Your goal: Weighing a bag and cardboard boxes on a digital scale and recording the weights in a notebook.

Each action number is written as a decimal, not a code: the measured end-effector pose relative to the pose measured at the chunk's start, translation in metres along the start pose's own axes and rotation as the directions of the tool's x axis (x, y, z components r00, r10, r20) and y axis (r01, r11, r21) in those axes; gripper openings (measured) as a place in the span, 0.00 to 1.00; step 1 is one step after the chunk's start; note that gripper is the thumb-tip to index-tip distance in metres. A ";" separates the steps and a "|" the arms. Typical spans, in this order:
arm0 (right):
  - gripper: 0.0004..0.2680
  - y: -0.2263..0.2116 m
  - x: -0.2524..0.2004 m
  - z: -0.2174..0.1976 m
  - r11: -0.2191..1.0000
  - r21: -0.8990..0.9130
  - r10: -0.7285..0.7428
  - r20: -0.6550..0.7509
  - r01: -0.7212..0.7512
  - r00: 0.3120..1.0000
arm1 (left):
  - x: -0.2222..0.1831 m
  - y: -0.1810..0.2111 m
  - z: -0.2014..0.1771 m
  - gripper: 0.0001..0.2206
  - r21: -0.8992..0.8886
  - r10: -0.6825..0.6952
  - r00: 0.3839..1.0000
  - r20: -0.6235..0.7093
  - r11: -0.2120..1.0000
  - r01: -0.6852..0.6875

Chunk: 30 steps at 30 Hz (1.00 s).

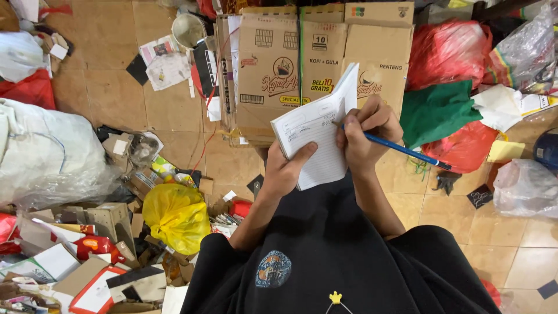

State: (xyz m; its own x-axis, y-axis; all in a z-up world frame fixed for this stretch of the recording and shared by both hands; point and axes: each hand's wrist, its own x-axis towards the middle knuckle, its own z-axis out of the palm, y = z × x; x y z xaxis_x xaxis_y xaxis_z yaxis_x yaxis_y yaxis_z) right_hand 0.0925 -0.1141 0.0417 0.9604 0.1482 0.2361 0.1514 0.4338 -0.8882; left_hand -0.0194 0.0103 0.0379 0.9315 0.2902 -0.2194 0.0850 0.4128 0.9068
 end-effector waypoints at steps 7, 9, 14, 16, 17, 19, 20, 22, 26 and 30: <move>0.13 -0.001 -0.003 0.006 0.999 -0.037 0.024 -0.051 -0.026 0.998 | -0.006 -0.005 -0.002 0.13 -0.043 -0.056 0.998 -0.005 0.998 0.056; 0.13 0.001 -0.004 0.003 0.999 -0.019 0.029 -0.029 -0.029 0.999 | -0.002 -0.004 -0.002 0.13 -0.072 -0.046 0.999 -0.029 0.996 0.044; 0.13 0.007 -0.003 -0.003 0.999 0.037 0.030 -0.040 -0.029 0.999 | 0.001 0.000 -0.002 0.14 -0.094 -0.026 1.000 0.003 0.995 0.026; 0.13 0.004 -0.001 -0.001 0.999 0.045 0.027 -0.052 -0.025 0.998 | 0.002 0.001 -0.002 0.13 -0.113 -0.038 0.999 0.020 0.993 0.040; 0.12 0.002 0.000 0.000 0.998 0.055 0.044 -0.046 -0.041 0.998 | 0.003 0.002 -0.002 0.13 -0.110 -0.049 0.999 0.011 0.993 0.050; 0.12 0.000 0.002 0.001 0.996 0.060 0.063 -0.045 -0.060 0.997 | 0.003 0.002 -0.003 0.13 -0.108 -0.066 0.998 0.004 0.992 0.066; 0.12 -0.001 0.002 0.002 0.995 0.064 0.078 -0.049 -0.075 0.996 | 0.003 0.003 -0.003 0.13 -0.105 -0.058 0.998 0.015 0.993 0.059; 0.12 -0.002 0.000 0.003 0.993 0.070 0.100 -0.057 -0.096 0.993 | 0.001 0.004 -0.003 0.12 -0.098 -0.056 0.998 0.024 0.993 0.058; 0.12 0.000 0.004 0.004 0.997 0.042 0.073 -0.038 -0.071 0.997 | 0.005 0.005 -0.003 0.12 -0.069 -0.042 0.999 0.007 0.997 0.043; 0.11 0.001 0.000 0.006 0.997 0.071 0.005 -0.091 0.002 0.996 | 0.008 -0.002 -0.006 0.12 -0.046 -0.028 1.000 0.005 0.999 0.029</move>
State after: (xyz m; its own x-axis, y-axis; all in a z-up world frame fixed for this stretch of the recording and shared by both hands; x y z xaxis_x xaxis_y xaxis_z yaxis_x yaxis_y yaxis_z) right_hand 0.0917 -0.1084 0.0435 0.9783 0.0689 0.1953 0.1362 0.4964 -0.8574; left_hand -0.0143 0.0169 0.0323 0.9305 0.2739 -0.2431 0.0950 0.4606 0.8825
